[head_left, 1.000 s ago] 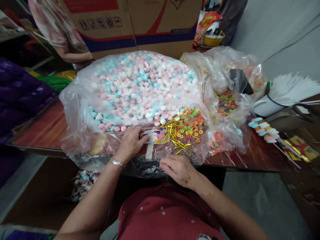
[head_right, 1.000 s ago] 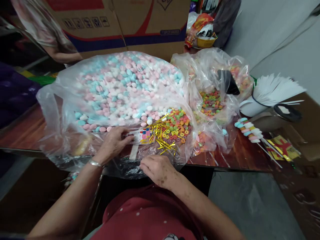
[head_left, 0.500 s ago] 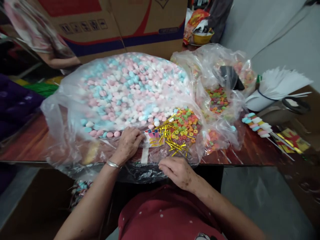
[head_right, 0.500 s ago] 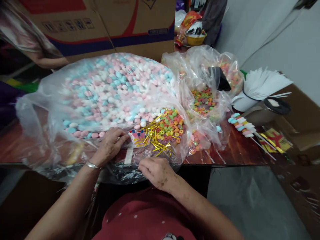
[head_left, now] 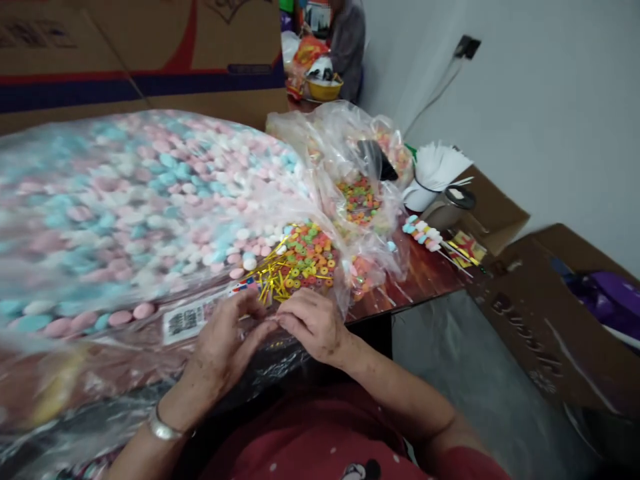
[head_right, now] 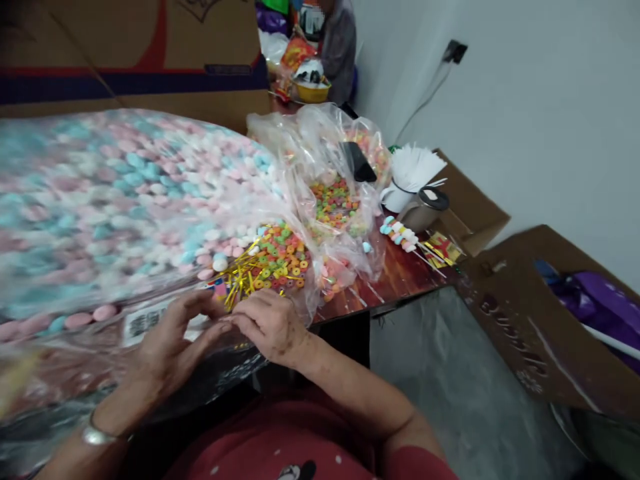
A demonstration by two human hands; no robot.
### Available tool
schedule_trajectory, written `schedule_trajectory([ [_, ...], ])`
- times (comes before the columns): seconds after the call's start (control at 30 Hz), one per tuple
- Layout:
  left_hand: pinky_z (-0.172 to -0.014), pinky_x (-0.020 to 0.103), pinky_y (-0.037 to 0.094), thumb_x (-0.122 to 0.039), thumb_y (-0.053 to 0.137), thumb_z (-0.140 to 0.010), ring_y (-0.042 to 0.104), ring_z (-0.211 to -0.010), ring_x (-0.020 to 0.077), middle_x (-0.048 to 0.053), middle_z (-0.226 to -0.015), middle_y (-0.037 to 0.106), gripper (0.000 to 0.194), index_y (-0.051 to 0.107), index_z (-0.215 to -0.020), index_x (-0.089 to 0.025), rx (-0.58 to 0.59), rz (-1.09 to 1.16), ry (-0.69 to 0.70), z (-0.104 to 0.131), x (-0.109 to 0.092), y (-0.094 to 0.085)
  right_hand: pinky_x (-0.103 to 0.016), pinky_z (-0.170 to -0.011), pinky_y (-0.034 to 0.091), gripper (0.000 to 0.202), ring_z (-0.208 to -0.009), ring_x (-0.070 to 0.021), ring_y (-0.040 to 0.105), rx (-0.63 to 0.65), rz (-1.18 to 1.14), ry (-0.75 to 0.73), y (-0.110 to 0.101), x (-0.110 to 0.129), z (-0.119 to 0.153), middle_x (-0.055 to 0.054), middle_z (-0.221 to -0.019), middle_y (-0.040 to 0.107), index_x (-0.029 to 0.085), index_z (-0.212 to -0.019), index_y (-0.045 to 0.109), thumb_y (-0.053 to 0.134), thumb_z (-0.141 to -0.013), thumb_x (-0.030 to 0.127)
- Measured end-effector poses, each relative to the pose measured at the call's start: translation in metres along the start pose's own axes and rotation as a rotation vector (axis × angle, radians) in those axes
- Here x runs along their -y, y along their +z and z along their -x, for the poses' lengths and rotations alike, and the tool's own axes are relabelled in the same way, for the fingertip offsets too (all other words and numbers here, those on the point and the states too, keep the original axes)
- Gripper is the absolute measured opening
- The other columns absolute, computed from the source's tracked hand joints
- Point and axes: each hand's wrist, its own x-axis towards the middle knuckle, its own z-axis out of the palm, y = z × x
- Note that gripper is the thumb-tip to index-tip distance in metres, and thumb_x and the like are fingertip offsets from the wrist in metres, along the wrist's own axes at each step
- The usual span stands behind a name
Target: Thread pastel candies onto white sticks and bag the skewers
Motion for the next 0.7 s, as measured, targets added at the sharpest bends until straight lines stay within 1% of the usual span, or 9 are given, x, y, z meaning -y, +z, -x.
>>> schedule_trajectory([
  [0.07,-0.059,0.024,0.046,-0.033,0.059,-0.087,0.060,-0.062,0.0150,-0.001,-0.072,0.065,0.012,0.061,-0.090,-0.022,0.119,0.082,0.007,-0.003,-0.003,-0.001,-0.029,-0.073,0.048,0.023,-0.073,-0.0139,0.054,0.017,0.043,-0.040,-0.005,-0.004,0.004,-0.002,-0.074,0.060,0.018,-0.082,0.059,0.042,-0.097,0.024],
  [0.13,-0.052,0.020,0.043,-0.032,0.057,-0.087,0.058,-0.055,0.0124,-0.002,-0.065,0.064,0.014,0.062,-0.078,-0.022,0.191,0.137,-0.009,-0.007,-0.006,-0.002,-0.029,-0.071,0.046,0.030,-0.070,-0.0138,0.051,0.002,0.093,-0.063,-0.011,-0.008,0.007,-0.002,-0.070,0.056,0.018,-0.077,0.057,0.039,-0.098,0.028],
  [0.2,-0.048,0.019,0.041,-0.033,0.057,-0.087,0.054,-0.048,0.0110,-0.004,-0.058,0.061,0.018,0.062,-0.073,-0.023,0.191,0.149,-0.026,-0.009,-0.009,-0.001,-0.028,-0.067,0.043,0.036,-0.066,-0.0136,0.047,-0.026,0.159,-0.078,-0.014,-0.010,0.008,-0.001,-0.065,0.051,0.019,-0.068,0.053,0.038,-0.099,0.031],
  [0.3,-0.046,0.019,0.040,-0.034,0.054,-0.088,0.052,-0.045,0.0109,-0.004,-0.056,0.060,0.021,0.061,-0.072,-0.023,0.187,0.144,-0.021,-0.010,-0.013,0.003,-0.027,-0.062,0.039,0.042,-0.060,-0.0128,0.042,-0.062,0.237,-0.084,-0.017,-0.012,0.010,0.001,-0.059,0.044,0.020,-0.060,0.044,0.038,-0.099,0.034],
  [0.43,-0.051,0.019,0.045,-0.036,0.054,-0.088,0.058,-0.051,0.0129,-0.001,-0.062,0.065,0.019,0.064,-0.078,-0.022,0.220,0.204,-0.085,-0.010,-0.016,0.006,-0.026,-0.059,0.037,0.044,-0.058,-0.0121,0.041,-0.098,0.259,-0.075,-0.019,-0.014,0.012,0.002,-0.057,0.041,0.021,-0.058,0.040,0.036,-0.100,0.035],
  [0.5,-0.051,0.019,0.046,-0.037,0.058,-0.086,0.060,-0.054,0.0138,-0.001,-0.064,0.067,0.018,0.065,-0.080,-0.022,0.242,0.229,-0.119,-0.011,-0.017,0.007,-0.026,-0.059,0.037,0.044,-0.057,-0.0121,0.041,-0.122,0.256,-0.063,-0.019,-0.013,0.014,0.002,-0.056,0.041,0.021,-0.058,0.039,0.036,-0.099,0.036],
  [0.6,-0.051,0.018,0.045,-0.035,0.058,-0.086,0.059,-0.052,0.0127,-0.001,-0.063,0.067,0.018,0.065,-0.076,-0.022,0.241,0.231,-0.068,-0.010,-0.016,0.009,-0.026,-0.061,0.040,0.041,-0.058,-0.0124,0.046,-0.158,0.191,-0.080,-0.024,-0.012,0.015,0.001,-0.058,0.048,0.021,-0.061,0.044,0.037,-0.099,0.036],
  [0.63,-0.052,0.018,0.045,-0.034,0.057,-0.087,0.059,-0.052,0.0123,-0.001,-0.063,0.067,0.018,0.066,-0.076,-0.022,0.223,0.223,-0.041,-0.009,-0.015,0.010,-0.026,-0.063,0.042,0.038,-0.062,-0.0129,0.049,-0.166,0.160,-0.076,-0.028,-0.015,0.016,0.000,-0.062,0.053,0.020,-0.066,0.049,0.038,-0.098,0.036],
  [0.7,-0.052,0.018,0.046,-0.034,0.057,-0.087,0.061,-0.053,0.0123,-0.001,-0.066,0.070,0.017,0.067,-0.080,-0.022,0.161,0.196,0.002,-0.007,-0.012,0.010,-0.027,-0.068,0.045,0.028,-0.072,-0.0146,0.055,-0.206,0.143,-0.008,-0.046,-0.026,0.018,-0.004,-0.076,0.062,0.018,-0.086,0.057,0.039,-0.098,0.036],
])
